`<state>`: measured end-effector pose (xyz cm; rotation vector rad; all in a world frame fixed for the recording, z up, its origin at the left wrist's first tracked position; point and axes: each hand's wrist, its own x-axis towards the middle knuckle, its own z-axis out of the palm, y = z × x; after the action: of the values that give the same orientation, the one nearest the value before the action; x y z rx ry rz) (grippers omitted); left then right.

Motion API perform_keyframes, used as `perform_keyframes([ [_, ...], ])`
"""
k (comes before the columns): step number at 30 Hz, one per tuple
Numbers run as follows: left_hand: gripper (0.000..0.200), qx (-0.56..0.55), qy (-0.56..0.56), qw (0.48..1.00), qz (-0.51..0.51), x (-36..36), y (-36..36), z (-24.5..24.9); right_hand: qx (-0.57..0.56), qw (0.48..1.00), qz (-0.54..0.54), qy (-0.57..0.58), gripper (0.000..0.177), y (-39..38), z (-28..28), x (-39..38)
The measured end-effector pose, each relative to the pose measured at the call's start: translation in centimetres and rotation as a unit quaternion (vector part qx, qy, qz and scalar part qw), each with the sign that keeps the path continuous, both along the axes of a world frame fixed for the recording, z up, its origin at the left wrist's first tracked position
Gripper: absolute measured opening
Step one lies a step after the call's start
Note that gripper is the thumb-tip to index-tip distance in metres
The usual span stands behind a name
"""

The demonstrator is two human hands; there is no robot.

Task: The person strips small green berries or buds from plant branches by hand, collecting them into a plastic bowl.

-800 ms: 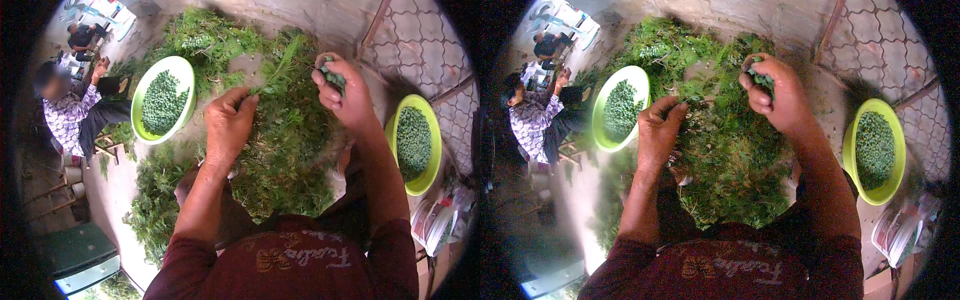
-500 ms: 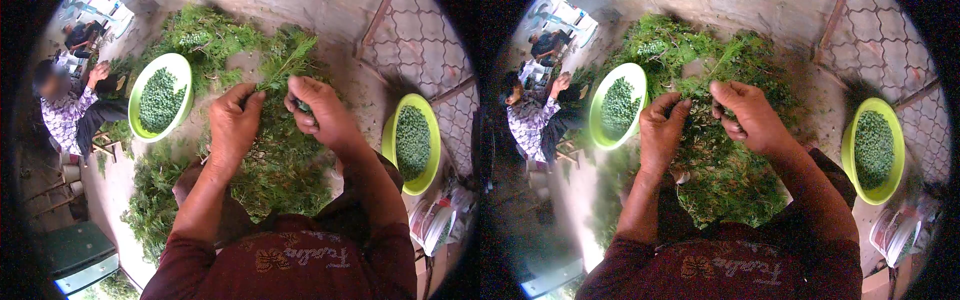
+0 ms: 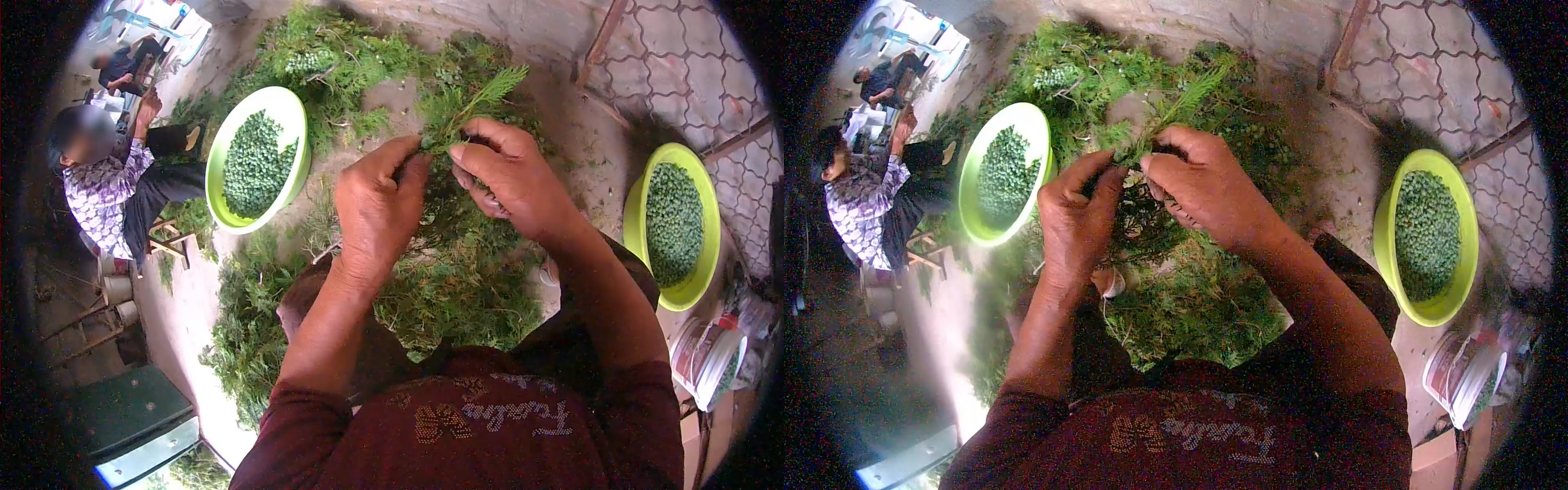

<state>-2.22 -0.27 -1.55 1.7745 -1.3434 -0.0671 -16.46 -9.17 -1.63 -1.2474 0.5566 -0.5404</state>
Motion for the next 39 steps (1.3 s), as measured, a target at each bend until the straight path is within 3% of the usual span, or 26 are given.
perform_keyframes([
  [1, 0.016, 0.007, 0.007, 1.000, -0.010, 0.2, 0.0, 0.0, -0.049, 0.998, -0.005, 0.025, 0.016, -0.1, 0.0, 0.0],
  [3, 0.015, 0.014, 0.015, 1.000, -0.022, 0.8, 0.1, 0.1, -0.012, 1.000, 0.025, -0.005, 0.018, -1.0, 0.6, -1.4],
  [5, 0.013, 0.045, 0.204, 0.978, -0.023, 1.7, 0.3, 0.4, 0.025, 0.997, 0.058, -0.035, 0.019, -1.5, 1.0, -2.4],
  [6, 0.012, 0.062, 0.234, 0.970, -0.021, 2.0, 0.3, 0.7, 0.125, 0.987, 0.055, -0.082, 0.021, -1.5, 1.0, -2.6],
  [7, 0.012, 0.061, 0.232, 0.971, -0.020, 2.0, 0.2, 0.8, 0.224, 0.964, 0.053, -0.130, 0.023, -1.4, 1.3, -2.6],
  [9, 0.013, 0.043, 0.239, 0.969, -0.036, 1.5, 0.3, 0.9, 0.240, 0.961, 0.050, -0.127, 0.026, -0.5, 1.5, -2.0],
  [12, 0.013, 0.038, 0.212, 0.975, -0.049, 0.3, 0.3, 1.5, 0.160, 0.984, 0.058, -0.048, 0.034, 0.4, 1.5, -1.5],
  [15, 0.014, 0.016, 0.168, 0.984, -0.060, 0.1, 0.2, 0.3, 0.162, 0.984, 0.064, 0.024, 0.034, 0.2, 0.3, -0.6],
  [19, 0.014, 0.033, 0.210, 0.975, -0.066, 0.3, 0.2, 1.0, 0.174, 0.984, 0.044, -0.016, 0.031, 0.3, 0.5, -0.4],
  [22, 0.015, 0.060, 0.206, 0.977, -0.018, 1.8, 0.3, 0.4, 0.086, 0.988, 0.093, -0.086, 0.026, -0.3, 1.0, -1.9],
  [24, 0.015, 0.043, 0.199, 0.979, 0.004, 2.8, 0.3, 0.2, 0.268, 0.947, 0.000, -0.179, 0.018, -1.0, 1.6, -2.2],
  [25, 0.015, 0.041, 0.197, 0.980, 0.007, 2.6, 0.4, 0.5, 0.267, 0.947, 0.004, -0.180, 0.018, -0.7, 2.0, -1.9],
  [28, 0.016, 0.028, 0.135, 0.990, -0.001, 1.2, 0.2, 0.3, 0.111, 0.989, -0.013, -0.092, 0.018, 0.3, 2.5, -1.1],
  [29, 0.016, 0.030, 0.137, 0.990, 0.000, 1.1, 0.1, -0.1, 0.113, 0.989, -0.013, -0.090, 0.018, 0.4, 2.3, -0.7],
  [31, 0.016, -0.015, 0.102, 0.994, -0.039, 0.8, -0.1, -0.5, -0.171, 0.980, -0.100, -0.012, 0.020, 0.6, 1.2, 0.8],
  [32, 0.016, -0.015, 0.101, 0.994, -0.040, 0.6, -0.1, -0.3, -0.229, 0.965, -0.123, -0.022, 0.021, 0.7, 0.0, 1.7],
  [33, 0.015, 0.007, 0.084, 0.996, -0.035, 0.4, 0.0, 0.0, -0.230, 0.965, -0.124, -0.022, 0.021, 0.9, -0.6, 2.2],
  [36, 0.015, 0.029, 0.040, 0.998, -0.027, 0.1, 0.0, 0.5, -0.385, 0.907, -0.173, -0.001, 0.021, 1.1, -1.0, 2.8],
  [39, 0.014, 0.012, 0.014, 0.999, -0.034, 0.1, 0.1, 0.3, -0.359, 0.919, -0.163, -0.013, 0.024, 1.1, -0.7, 2.7],
])
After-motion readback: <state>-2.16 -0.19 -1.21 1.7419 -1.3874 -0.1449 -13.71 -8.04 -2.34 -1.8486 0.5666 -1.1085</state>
